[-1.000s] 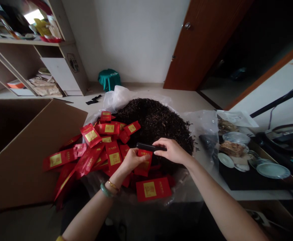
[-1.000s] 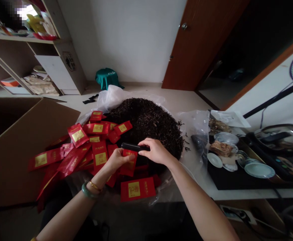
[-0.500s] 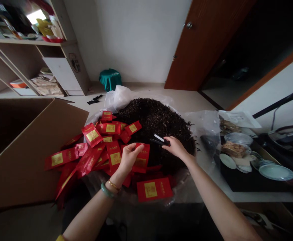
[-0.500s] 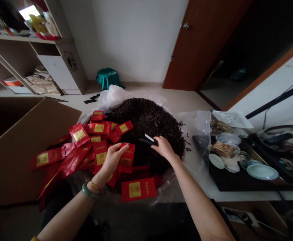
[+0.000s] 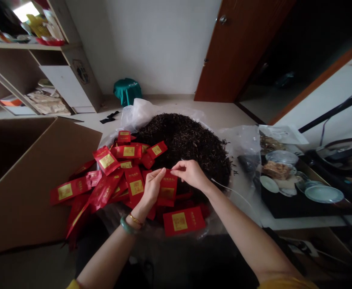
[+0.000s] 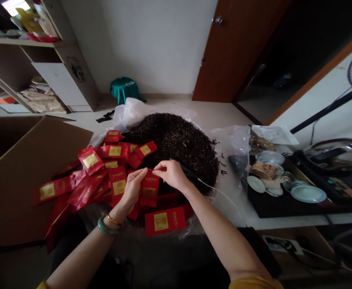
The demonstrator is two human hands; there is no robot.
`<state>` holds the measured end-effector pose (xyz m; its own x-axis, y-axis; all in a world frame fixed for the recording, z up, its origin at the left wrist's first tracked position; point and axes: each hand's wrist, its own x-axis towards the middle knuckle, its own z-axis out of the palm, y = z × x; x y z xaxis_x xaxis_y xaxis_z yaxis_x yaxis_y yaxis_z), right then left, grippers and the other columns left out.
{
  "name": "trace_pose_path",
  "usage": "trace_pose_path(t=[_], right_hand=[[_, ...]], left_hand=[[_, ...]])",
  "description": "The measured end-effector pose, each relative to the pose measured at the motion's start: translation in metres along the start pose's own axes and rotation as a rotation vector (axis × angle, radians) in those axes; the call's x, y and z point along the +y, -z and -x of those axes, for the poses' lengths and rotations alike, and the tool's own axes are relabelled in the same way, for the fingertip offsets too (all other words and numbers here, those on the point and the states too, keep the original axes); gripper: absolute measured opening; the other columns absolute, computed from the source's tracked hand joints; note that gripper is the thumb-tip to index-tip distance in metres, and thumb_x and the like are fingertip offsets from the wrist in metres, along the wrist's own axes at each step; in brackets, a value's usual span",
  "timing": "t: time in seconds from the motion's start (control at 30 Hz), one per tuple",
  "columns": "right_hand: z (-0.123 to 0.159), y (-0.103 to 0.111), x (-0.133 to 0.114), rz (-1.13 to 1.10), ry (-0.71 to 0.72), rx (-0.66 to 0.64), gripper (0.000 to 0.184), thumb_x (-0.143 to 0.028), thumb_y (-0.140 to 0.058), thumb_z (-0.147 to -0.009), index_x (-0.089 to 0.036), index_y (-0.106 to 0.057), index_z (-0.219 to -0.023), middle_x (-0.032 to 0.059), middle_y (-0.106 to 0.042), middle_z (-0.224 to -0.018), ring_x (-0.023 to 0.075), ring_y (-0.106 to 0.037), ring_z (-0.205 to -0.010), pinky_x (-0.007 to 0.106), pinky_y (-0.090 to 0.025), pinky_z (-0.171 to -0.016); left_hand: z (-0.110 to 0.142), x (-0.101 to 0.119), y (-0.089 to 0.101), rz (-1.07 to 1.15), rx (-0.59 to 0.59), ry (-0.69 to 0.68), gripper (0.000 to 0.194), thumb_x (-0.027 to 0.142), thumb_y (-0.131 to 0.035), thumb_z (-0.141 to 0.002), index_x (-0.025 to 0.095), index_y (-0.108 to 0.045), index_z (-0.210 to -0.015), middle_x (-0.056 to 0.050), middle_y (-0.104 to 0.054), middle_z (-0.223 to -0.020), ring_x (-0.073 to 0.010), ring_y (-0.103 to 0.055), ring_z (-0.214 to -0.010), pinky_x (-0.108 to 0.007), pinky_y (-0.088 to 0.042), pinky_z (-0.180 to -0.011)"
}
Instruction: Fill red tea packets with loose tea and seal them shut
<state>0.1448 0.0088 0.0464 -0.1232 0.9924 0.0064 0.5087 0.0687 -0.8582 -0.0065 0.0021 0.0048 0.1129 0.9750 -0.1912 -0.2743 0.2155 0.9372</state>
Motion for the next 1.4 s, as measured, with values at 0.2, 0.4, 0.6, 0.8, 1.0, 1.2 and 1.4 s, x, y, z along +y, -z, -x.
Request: trace_pose_path(t=[0.2,0.4,0.6,0.8,1.0,1.2,1.4], right_hand=[[-0.006,0.007,0.001,-0.232,-0.052,-0.062,0.023,-0.037,-0.068,-0.072,-0.015,-0.070,-0.078,-0.0002,-0.066,-0.060,0.0116,-0.061,-0.048,0.023,-0.051,-0.049],[-0.004,0.004,0.008,-0.258,-0.085,-0.092,0.026,-0.037,-0.073,-0.065,-0.014,-0.068,-0.078,-0.0010,-0.064,-0.060,0.0082,-0.054,-0.043,0.019,-0.045,-0.038],[-0.009,0.019,-0.006,-0.472,-0.080,0.172,0.033,-0.046,-0.072,-0.065,-0.017,-0.061,-0.076,-0.0009,-0.065,-0.064,0.0124,-0.063,-0.054,0.025,-0.057,-0.050],[-0.015,0.001,-0.050,-0.704,0.091,-0.120,0.050,-0.039,-0.070,-0.072,-0.027,-0.056,-0.118,0.0029,-0.062,-0.123,0.0198,-0.062,-0.108,0.037,-0.054,-0.091],[-0.006,0.002,-0.028,-0.298,0.099,-0.306,0.025,-0.027,-0.056,-0.081,-0.021,-0.065,-0.104,0.0049,-0.068,-0.109,0.0185,-0.063,-0.104,0.033,-0.050,-0.088],[0.039,0.011,0.008,0.583,0.016,-0.665,0.021,-0.025,-0.079,-0.057,-0.021,-0.069,-0.075,0.0014,-0.070,-0.073,0.0198,-0.064,-0.068,0.025,-0.043,-0.056],[0.058,0.003,0.014,0.702,0.038,-0.613,0.013,-0.013,-0.070,-0.063,-0.023,-0.070,-0.071,0.0010,-0.069,-0.069,0.0179,-0.063,-0.065,0.023,-0.036,-0.052]], left_hand=[[0.000,0.008,0.000,0.090,-0.029,0.025,0.039,0.051,-0.070,-0.065,0.013,-0.064,-0.062,0.000,-0.062,-0.054,-0.0102,-0.051,-0.046,-0.021,-0.041,-0.048],[-0.002,0.008,0.001,0.049,-0.003,0.072,0.046,0.053,-0.067,-0.068,0.011,-0.071,-0.084,-0.005,-0.069,-0.064,-0.0158,-0.061,-0.055,-0.024,-0.046,-0.053],[-0.011,0.002,0.002,0.320,0.189,-0.005,0.049,0.052,-0.044,-0.085,0.015,-0.061,-0.112,-0.010,-0.071,-0.094,-0.0211,-0.068,-0.086,-0.030,-0.052,-0.074],[-0.014,-0.008,0.002,0.356,0.159,0.102,0.030,0.034,-0.053,-0.079,0.016,-0.053,-0.104,-0.009,-0.068,-0.088,-0.0193,-0.067,-0.074,-0.035,-0.052,-0.074],[-0.007,-0.002,0.000,0.195,0.077,0.138,0.037,0.022,-0.059,-0.070,0.017,-0.053,-0.106,-0.008,-0.067,-0.091,-0.0179,-0.066,-0.073,-0.030,-0.052,-0.066],[-0.007,-0.002,0.001,0.083,0.120,0.109,0.042,0.021,-0.061,-0.067,0.018,-0.054,-0.108,-0.012,-0.063,-0.108,-0.0178,-0.064,-0.079,-0.028,-0.051,-0.063],[-0.017,0.006,0.013,0.186,0.192,0.049,0.045,0.022,-0.063,-0.068,0.021,-0.052,-0.112,-0.010,-0.062,-0.109,-0.0171,-0.065,-0.079,-0.029,-0.051,-0.067]])
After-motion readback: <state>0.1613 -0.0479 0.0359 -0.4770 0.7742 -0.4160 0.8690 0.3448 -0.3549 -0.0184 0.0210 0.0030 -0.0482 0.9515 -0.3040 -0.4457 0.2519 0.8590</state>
